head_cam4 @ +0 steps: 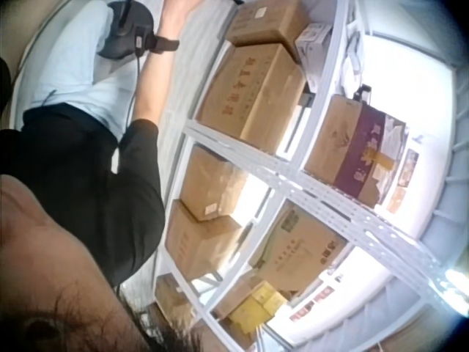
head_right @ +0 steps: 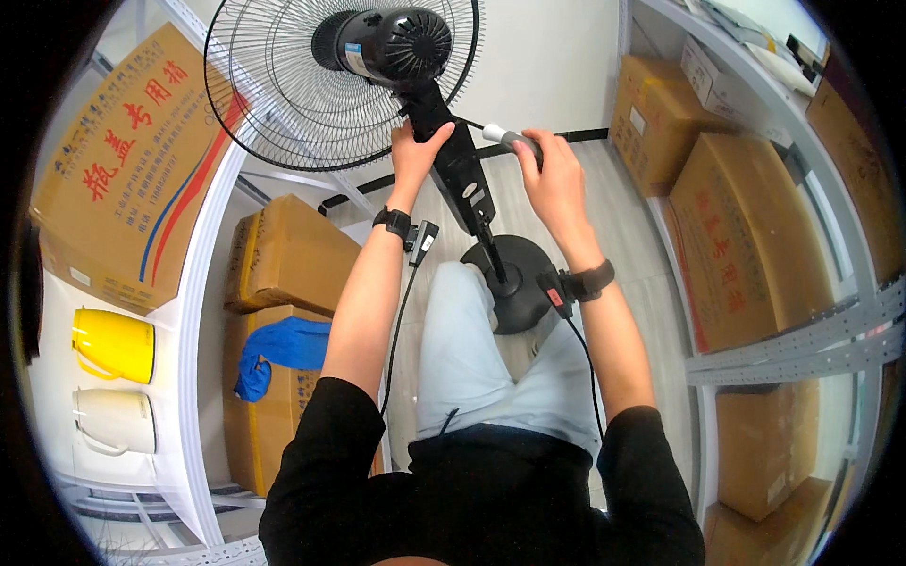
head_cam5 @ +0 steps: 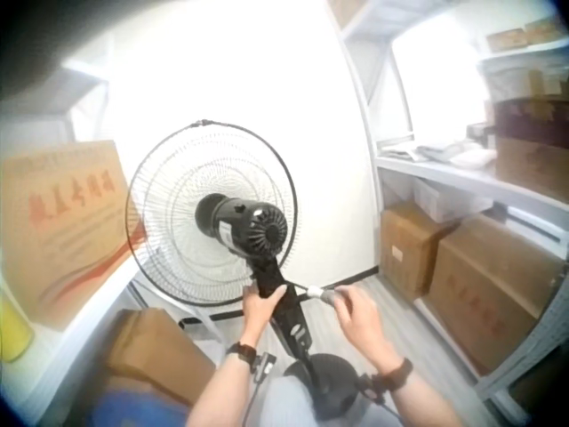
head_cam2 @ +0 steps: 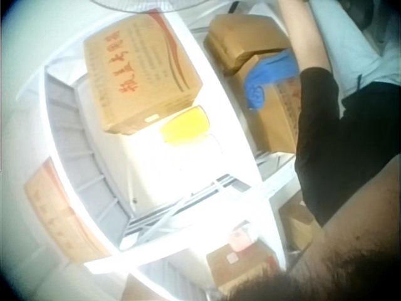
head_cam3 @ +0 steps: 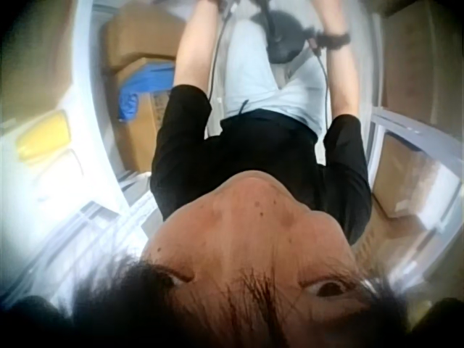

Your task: The person assembles a black pedestal fan in a storage room. They attach the fan head to the stand and use a screwdriver to tighten the screws securing the fan head to the stand.

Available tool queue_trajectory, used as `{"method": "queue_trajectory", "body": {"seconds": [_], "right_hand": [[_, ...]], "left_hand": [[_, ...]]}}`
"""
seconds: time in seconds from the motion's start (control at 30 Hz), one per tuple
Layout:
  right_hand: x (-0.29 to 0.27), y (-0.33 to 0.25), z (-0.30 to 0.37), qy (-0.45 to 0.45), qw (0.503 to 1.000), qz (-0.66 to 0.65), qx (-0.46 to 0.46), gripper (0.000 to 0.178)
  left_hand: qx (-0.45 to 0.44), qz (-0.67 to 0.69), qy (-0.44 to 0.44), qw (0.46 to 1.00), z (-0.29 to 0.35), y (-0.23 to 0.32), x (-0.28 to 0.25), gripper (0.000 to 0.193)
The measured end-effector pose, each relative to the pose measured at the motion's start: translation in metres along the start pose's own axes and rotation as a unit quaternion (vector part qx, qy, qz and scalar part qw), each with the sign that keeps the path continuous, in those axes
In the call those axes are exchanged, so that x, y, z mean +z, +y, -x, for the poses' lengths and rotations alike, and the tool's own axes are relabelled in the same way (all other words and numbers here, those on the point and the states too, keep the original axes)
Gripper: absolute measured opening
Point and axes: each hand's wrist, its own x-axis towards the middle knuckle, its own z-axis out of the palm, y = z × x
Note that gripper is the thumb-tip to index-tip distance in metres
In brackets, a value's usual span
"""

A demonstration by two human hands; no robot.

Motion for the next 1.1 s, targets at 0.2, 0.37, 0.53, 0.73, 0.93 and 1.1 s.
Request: {"method": "queue_trajectory", "body": {"seconds": [0.2, 0.37, 0.53, 0.73, 0.93, 1.1], "right_hand": [[0.005, 0.006, -0.002, 0.106, 0.991, -0.068, -0.049, 0.029], [-0.005, -0.023, -0.002, -0.032, 0.958, -0.137, 0.248, 0.031], [-0.003, 0.008, 0.0, 0.036, 0.998, -0.007, -0.052, 0.03], [0.008, -0.01, 0.002, 0.057, 0.964, -0.226, 0.131, 0.031], [-0.003, 0.0, -0.003, 0.064, 0.995, -0.039, -0.068, 0.034], [0.012, 0.004, 0.001, 0.098, 0.991, -0.089, 0.018, 0.03]], "left_hand": [[0.01, -0.03, 0.018, 0.999, 0.002, 0.006, 0.003, 0.066], [-0.003, -0.033, 0.025, 0.999, 0.003, 0.002, -0.001, 0.067], [-0.003, -0.024, 0.022, 0.999, 0.003, 0.007, 0.002, 0.067], [-0.007, -0.031, 0.031, 0.999, 0.005, 0.007, 0.001, 0.066], [-0.004, -0.019, 0.017, 1.0, 0.003, 0.008, 0.001, 0.065], [-0.015, -0.045, 0.032, 0.998, 0.004, 0.008, 0.004, 0.067]]}}
